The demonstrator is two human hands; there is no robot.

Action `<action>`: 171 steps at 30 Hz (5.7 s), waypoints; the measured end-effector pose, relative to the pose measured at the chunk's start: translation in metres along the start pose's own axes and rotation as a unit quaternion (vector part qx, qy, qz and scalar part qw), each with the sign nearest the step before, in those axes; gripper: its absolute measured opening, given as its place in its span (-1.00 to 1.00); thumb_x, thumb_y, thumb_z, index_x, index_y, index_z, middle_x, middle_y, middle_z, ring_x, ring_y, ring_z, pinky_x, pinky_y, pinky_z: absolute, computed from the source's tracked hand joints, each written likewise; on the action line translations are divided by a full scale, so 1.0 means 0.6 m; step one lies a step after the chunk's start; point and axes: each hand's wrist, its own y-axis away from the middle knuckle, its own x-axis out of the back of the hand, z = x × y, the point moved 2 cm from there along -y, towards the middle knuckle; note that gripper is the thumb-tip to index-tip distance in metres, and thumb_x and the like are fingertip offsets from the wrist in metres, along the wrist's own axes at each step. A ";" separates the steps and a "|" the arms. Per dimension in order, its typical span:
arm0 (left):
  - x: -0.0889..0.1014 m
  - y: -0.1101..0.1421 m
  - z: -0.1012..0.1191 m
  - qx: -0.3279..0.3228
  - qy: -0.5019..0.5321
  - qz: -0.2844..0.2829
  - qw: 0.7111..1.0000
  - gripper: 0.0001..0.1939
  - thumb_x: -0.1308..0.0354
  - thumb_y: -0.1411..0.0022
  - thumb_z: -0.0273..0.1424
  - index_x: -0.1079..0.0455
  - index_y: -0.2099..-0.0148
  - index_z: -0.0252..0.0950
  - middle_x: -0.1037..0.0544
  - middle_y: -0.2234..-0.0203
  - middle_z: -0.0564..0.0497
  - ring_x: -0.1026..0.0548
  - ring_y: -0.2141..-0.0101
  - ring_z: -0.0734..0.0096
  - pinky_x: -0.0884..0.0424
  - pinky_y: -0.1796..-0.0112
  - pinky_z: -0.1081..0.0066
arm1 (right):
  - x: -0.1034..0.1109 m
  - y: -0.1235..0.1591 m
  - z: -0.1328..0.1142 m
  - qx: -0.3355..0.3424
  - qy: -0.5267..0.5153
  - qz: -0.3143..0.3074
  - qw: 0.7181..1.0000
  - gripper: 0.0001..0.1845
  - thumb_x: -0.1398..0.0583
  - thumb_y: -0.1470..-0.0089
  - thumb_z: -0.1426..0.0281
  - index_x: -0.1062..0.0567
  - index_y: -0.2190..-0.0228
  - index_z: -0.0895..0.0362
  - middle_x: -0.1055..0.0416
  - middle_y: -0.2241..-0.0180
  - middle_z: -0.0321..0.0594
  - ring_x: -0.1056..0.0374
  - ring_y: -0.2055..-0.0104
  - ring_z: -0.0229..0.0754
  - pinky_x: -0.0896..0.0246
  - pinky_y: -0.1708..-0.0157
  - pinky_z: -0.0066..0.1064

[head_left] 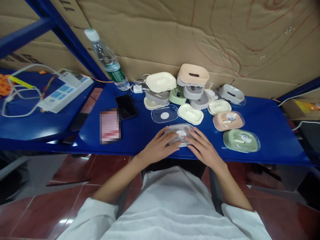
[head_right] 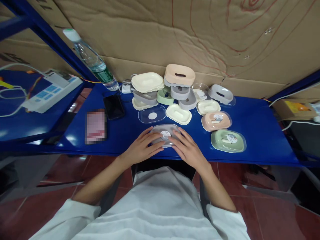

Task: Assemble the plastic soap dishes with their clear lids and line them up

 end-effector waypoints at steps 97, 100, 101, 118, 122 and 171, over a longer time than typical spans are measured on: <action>0.015 0.054 0.041 0.108 0.068 -0.015 0.992 -0.76 -0.23 -0.48 -0.51 -0.48 -0.15 -0.27 -0.61 -0.06 -0.16 -0.56 -0.21 0.08 -0.60 -0.21 0.04 | -0.014 0.038 -0.030 0.017 -0.028 0.013 0.999 -0.62 -0.20 -0.44 0.44 -0.53 -0.22 0.04 -0.58 -0.13 -0.08 -0.39 -0.35 0.04 -0.35 -0.39 0.12; 0.009 0.054 0.040 0.108 0.068 -0.018 0.992 -0.76 -0.22 -0.48 -0.52 -0.48 -0.14 -0.29 -0.60 -0.08 -0.17 -0.53 -0.24 0.07 -0.58 -0.24 0.05 | -0.011 0.040 -0.030 0.012 -0.010 -0.005 1.000 -0.65 -0.22 -0.44 0.36 -0.53 -0.20 0.04 -0.57 -0.15 -0.07 -0.39 -0.35 0.05 -0.35 -0.38 0.11; 0.006 0.054 0.040 0.110 0.067 -0.015 0.991 -0.76 -0.22 -0.48 -0.51 -0.48 -0.14 -0.29 -0.60 -0.08 -0.17 -0.53 -0.25 0.06 -0.57 -0.24 0.05 | -0.006 0.037 -0.029 0.015 -0.005 -0.008 1.000 -0.65 -0.23 -0.44 0.34 -0.53 -0.19 0.04 -0.57 -0.15 -0.07 -0.40 -0.34 0.05 -0.34 -0.38 0.10; -0.010 0.065 0.037 0.162 0.075 0.043 0.983 -0.84 -0.27 -0.47 -0.39 -0.52 -0.06 -0.18 -0.62 0.00 -0.10 -0.59 -0.12 0.16 -0.58 -0.19 0.08 | -0.010 -0.191 0.053 0.011 0.050 -0.082 0.995 -0.79 -0.14 -0.45 0.42 -0.59 0.15 0.09 -0.63 0.10 -0.10 -0.52 -0.05 -0.02 -0.23 -0.27 -0.05; -0.016 0.072 0.039 0.195 0.034 0.070 0.978 -0.64 -0.25 -0.48 -0.34 -0.44 -0.27 -0.15 -0.59 -0.15 -0.15 -0.61 -0.15 0.12 -0.64 -0.11 0.15 | 0.036 -0.107 0.048 -0.059 -0.047 0.017 0.997 -0.73 -0.08 -0.51 0.23 -0.52 -0.03 0.04 -0.56 -0.09 -0.06 -0.48 -0.17 -0.01 -0.35 -0.22 -0.11; -0.020 0.077 0.038 0.235 0.046 0.117 0.964 -0.48 -0.26 -0.48 -0.31 -0.31 -0.40 -0.11 -0.47 -0.24 -0.20 -0.52 -0.27 0.07 -0.54 -0.26 0.07 | -0.047 0.022 -0.041 -0.004 -0.006 0.026 1.000 -0.39 -0.12 -0.48 0.33 -0.25 -0.46 -0.05 -0.30 -0.43 -0.10 -0.01 -0.57 0.11 -0.09 -0.49 0.24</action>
